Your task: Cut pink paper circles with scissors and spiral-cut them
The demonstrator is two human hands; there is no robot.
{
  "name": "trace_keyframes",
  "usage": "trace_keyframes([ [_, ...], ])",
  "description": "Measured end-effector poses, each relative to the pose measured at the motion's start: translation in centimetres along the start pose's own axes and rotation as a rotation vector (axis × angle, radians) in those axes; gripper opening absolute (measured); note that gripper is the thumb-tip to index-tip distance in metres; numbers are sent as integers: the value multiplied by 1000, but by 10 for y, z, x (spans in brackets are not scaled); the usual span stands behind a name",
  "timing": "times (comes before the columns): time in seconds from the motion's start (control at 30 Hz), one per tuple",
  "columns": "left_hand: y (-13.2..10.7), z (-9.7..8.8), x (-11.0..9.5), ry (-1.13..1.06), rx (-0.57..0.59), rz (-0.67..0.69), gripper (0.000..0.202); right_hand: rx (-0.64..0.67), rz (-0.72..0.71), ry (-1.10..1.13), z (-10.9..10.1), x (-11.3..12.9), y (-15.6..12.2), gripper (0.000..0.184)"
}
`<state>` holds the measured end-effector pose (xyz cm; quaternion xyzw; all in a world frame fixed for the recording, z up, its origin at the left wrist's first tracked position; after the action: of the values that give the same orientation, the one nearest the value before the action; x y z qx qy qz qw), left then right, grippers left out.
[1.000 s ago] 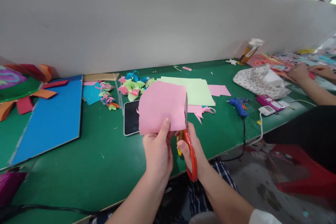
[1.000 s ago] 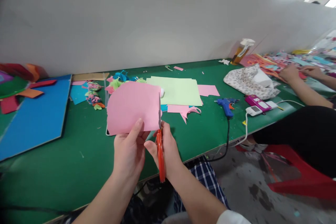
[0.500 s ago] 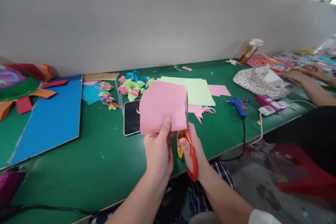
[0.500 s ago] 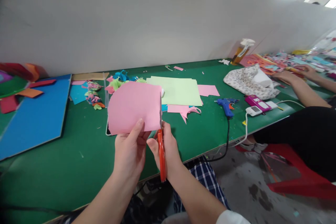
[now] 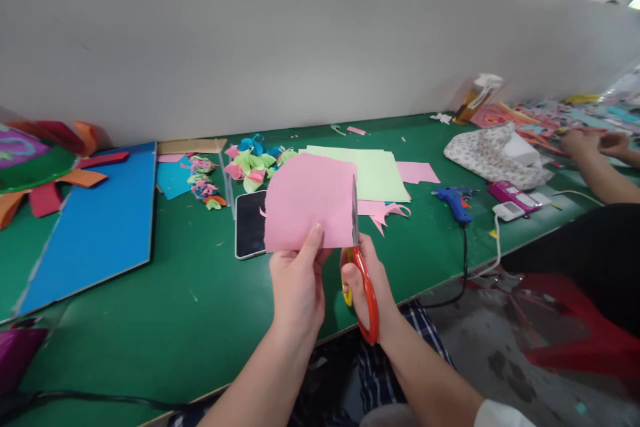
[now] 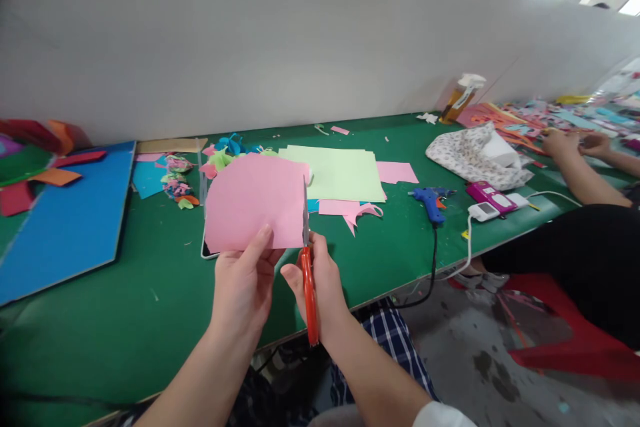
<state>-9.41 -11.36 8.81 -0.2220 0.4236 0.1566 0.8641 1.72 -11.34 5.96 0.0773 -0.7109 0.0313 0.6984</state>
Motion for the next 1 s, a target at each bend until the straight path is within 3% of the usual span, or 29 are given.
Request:
trace_keyframes([
  [0.4, 6, -3, -6, 61, -4, -2, 33, -4, -1, 25, -5, -2, -2, 68],
  [1.0, 23, -13, -23, 171, 90, 42, 39, 28, 25, 51, -7, -2, -3, 68],
])
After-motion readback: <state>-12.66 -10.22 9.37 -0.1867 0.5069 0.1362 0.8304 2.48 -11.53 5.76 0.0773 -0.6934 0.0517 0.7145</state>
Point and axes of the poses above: each hand's wrist, its own y-axis towards the middle knuckle, its own z-axis out of the palm, x = y × z, the point moved 4 cm from there along y, towards the middle knuckle, and after that the axes turned 8 degrees about y, right-handed, at the moved point
